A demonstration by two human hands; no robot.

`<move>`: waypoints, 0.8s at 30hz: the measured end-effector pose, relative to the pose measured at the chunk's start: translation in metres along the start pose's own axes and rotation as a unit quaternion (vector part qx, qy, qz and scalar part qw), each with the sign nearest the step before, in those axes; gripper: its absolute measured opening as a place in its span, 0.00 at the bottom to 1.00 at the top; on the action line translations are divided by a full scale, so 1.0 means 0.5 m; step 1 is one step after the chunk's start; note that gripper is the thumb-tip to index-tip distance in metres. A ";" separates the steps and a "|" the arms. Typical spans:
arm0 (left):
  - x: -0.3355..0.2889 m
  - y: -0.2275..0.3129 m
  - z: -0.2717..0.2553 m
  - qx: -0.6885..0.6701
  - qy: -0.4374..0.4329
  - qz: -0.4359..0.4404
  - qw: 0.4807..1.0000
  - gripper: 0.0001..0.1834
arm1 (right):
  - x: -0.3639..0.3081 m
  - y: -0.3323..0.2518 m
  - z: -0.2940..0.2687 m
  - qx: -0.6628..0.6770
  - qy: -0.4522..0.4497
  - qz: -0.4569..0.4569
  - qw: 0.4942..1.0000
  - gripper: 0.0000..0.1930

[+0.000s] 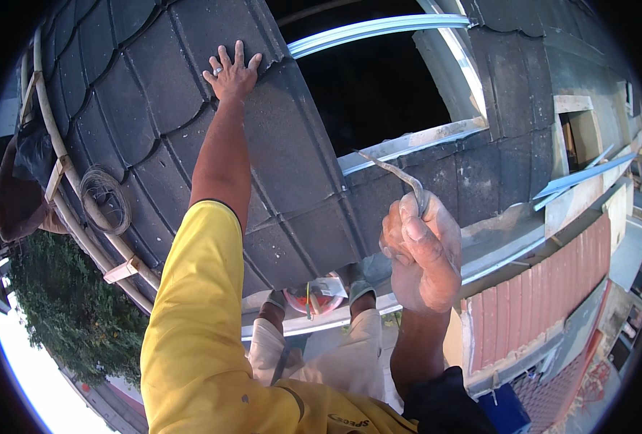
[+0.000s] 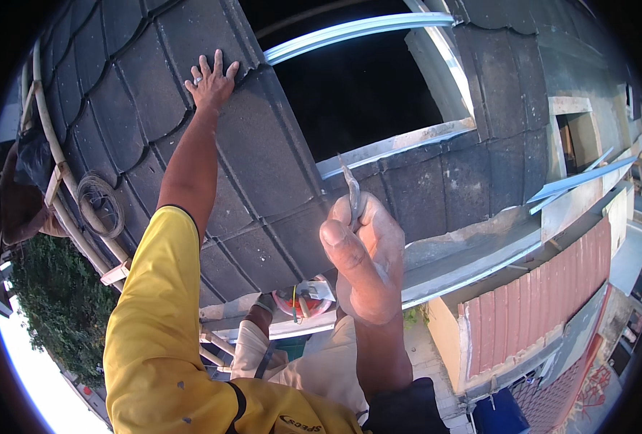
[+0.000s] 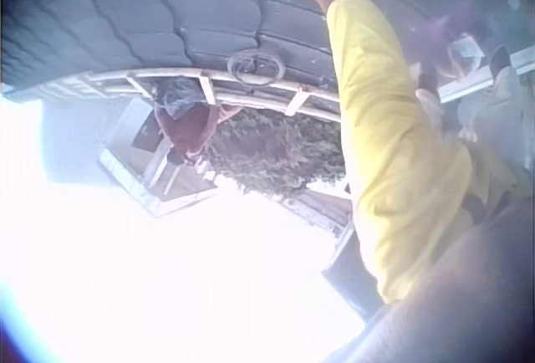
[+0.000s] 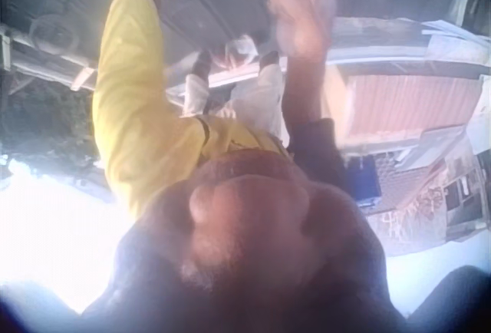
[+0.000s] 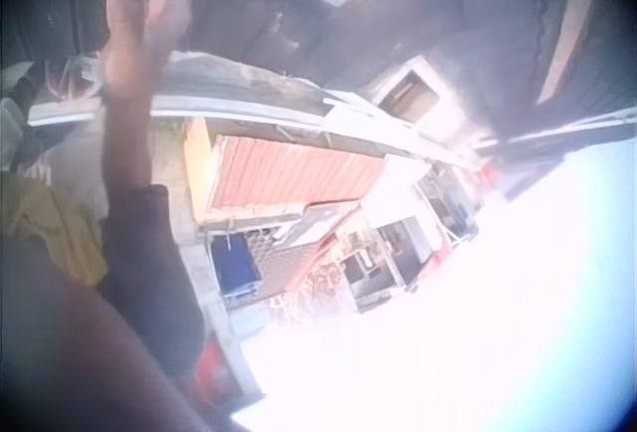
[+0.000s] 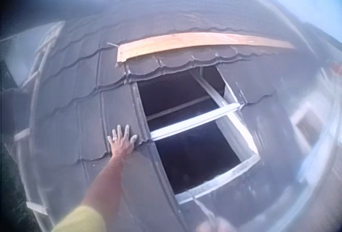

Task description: The person repairs a section of a tiled roof using a hammer to secure wooden supports, handling wire, and receiving a bucket of cement from a co-worker.

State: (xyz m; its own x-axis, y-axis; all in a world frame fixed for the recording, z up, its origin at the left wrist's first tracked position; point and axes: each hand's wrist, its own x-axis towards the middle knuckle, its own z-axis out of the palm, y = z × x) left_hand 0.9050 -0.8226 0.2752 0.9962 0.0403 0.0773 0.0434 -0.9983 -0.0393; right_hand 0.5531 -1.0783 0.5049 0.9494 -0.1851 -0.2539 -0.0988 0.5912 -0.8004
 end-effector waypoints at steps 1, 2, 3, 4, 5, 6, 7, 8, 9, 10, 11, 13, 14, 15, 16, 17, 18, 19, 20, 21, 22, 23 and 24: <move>0.000 -0.025 0.032 0.007 0.043 0.013 0.999 0.38 | -0.001 0.004 0.000 -0.004 -0.010 0.015 1.000 0.14; 0.007 -0.019 0.059 0.006 0.089 0.034 0.995 0.39 | 0.005 0.008 -0.004 -0.021 -0.001 0.010 1.000 0.14; 0.006 -0.021 0.065 0.023 0.107 0.056 0.992 0.39 | 0.009 0.011 -0.007 -0.033 0.001 0.010 0.999 0.14; 0.009 -0.024 0.067 0.040 0.125 0.078 0.988 0.39 | 0.013 0.018 -0.011 -0.044 0.003 0.011 0.999 0.14; 0.018 -0.024 0.064 0.054 0.149 0.100 0.982 0.40 | 0.019 0.024 -0.015 -0.047 0.026 0.010 0.998 0.14; 0.023 -0.029 0.069 0.050 0.156 0.107 0.981 0.40 | 0.025 0.029 -0.018 -0.047 0.023 0.008 0.999 0.14; 0.027 -0.035 0.075 0.045 0.162 0.113 0.979 0.40 | 0.030 0.034 -0.022 -0.047 0.019 0.006 0.999 0.14; 0.031 -0.035 0.079 0.038 0.170 0.119 0.977 0.40 | 0.037 0.037 -0.023 -0.049 0.015 0.002 0.999 0.14; 0.031 -0.034 0.081 0.015 0.203 0.133 0.970 0.42 | 0.042 0.035 -0.019 -0.048 0.024 0.013 0.998 0.15; 0.034 -0.029 0.083 0.008 0.206 0.134 0.969 0.42 | 0.045 0.026 -0.012 -0.047 0.034 0.023 0.998 0.15; 0.034 -0.036 0.084 0.008 0.208 0.134 0.969 0.42 | 0.049 0.020 -0.005 -0.041 0.041 0.038 0.998 0.16; 0.033 -0.046 0.083 0.026 0.203 0.131 0.970 0.43 | 0.057 0.005 -0.002 0.008 0.042 0.038 0.998 0.17; 0.036 -0.044 0.088 0.025 0.205 0.131 0.970 0.44 | 0.060 -0.005 0.003 0.029 0.046 0.033 0.998 0.17; 0.039 -0.043 0.094 0.025 0.206 0.132 0.969 0.44 | 0.066 -0.014 0.009 0.033 0.038 0.015 0.999 0.19; 0.041 -0.043 0.098 0.025 0.207 0.133 0.969 0.44 | 0.071 -0.020 -0.002 0.062 -0.011 0.009 0.998 0.16; 0.042 -0.039 0.096 0.025 0.206 0.132 0.969 0.45 | 0.079 -0.032 -0.019 0.090 -0.061 0.000 0.994 0.13; 0.041 -0.037 0.093 0.025 0.203 0.130 0.970 0.45 | 0.084 -0.050 -0.018 0.091 -0.066 0.006 0.994 0.11; 0.040 -0.035 0.090 0.025 0.201 0.129 0.971 0.45 | 0.093 -0.068 -0.011 0.094 -0.071 0.012 0.993 0.13; 0.037 -0.034 0.085 0.032 0.192 0.123 0.973 0.45 | 0.105 -0.077 -0.006 0.075 -0.053 0.020 0.996 0.15; 0.034 -0.035 0.081 0.038 0.183 0.116 0.976 0.45 | 0.123 -0.085 -0.004 0.056 -0.034 0.029 0.997 0.18; 0.031 -0.038 0.077 0.045 0.173 0.108 0.978 0.45 | 0.139 -0.092 0.002 0.036 -0.016 0.039 0.998 0.20; 0.033 -0.036 0.077 0.044 0.175 0.109 0.978 0.45 | 0.151 -0.095 0.017 -0.060 0.056 0.042 0.996 0.23; 0.033 -0.036 0.080 0.043 0.176 0.109 0.977 0.45 | 0.158 -0.091 0.012 -0.083 0.053 0.057 0.994 0.23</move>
State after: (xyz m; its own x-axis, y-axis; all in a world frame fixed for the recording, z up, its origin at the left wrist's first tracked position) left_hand 0.9235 -0.8021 0.2374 0.8955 -0.2052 0.3948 -0.1461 -0.9737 -0.1747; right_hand 0.6343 -1.1152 0.5248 0.8933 -0.2110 -0.3967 -0.2600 0.4774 -0.8393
